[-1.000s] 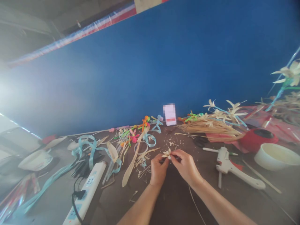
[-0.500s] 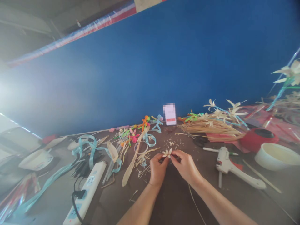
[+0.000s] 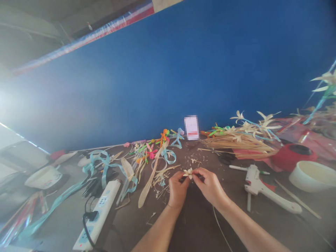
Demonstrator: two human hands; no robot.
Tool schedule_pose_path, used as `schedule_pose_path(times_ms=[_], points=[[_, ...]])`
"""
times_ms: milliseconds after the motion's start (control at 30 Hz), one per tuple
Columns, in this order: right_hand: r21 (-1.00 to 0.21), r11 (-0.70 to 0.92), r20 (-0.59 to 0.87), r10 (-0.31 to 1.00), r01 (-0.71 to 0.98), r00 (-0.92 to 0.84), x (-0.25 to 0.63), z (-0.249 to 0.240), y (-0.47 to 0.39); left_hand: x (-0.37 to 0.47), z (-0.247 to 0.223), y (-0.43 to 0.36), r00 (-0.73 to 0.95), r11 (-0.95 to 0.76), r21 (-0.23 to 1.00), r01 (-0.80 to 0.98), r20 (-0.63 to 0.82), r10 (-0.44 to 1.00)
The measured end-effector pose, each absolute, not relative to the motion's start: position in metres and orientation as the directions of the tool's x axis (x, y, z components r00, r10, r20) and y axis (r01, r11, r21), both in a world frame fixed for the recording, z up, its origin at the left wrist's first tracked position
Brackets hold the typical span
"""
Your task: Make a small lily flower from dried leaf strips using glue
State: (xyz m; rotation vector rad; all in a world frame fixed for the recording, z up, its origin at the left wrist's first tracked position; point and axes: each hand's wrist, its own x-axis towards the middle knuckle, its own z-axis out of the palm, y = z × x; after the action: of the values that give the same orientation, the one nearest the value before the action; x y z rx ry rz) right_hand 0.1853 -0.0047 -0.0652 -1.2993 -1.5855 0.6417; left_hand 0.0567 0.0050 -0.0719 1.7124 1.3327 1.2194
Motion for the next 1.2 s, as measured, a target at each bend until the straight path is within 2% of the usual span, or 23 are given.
schedule_pose_path(times_ms=[400,1200], points=[[-0.874,0.294,0.327,0.945,0.388,0.019,0.1845,-0.0668,-0.0037,0.0565,-0.074,0.0065,0.054,-0.278,0.909,0.31,0.275,0.96],[-0.884,0.257,0.304,0.951,0.391,0.06,0.1838,-0.0662,-0.0047,0.0568,-0.0757,0.0075,0.038,-0.248,0.928,0.28,0.247,0.968]])
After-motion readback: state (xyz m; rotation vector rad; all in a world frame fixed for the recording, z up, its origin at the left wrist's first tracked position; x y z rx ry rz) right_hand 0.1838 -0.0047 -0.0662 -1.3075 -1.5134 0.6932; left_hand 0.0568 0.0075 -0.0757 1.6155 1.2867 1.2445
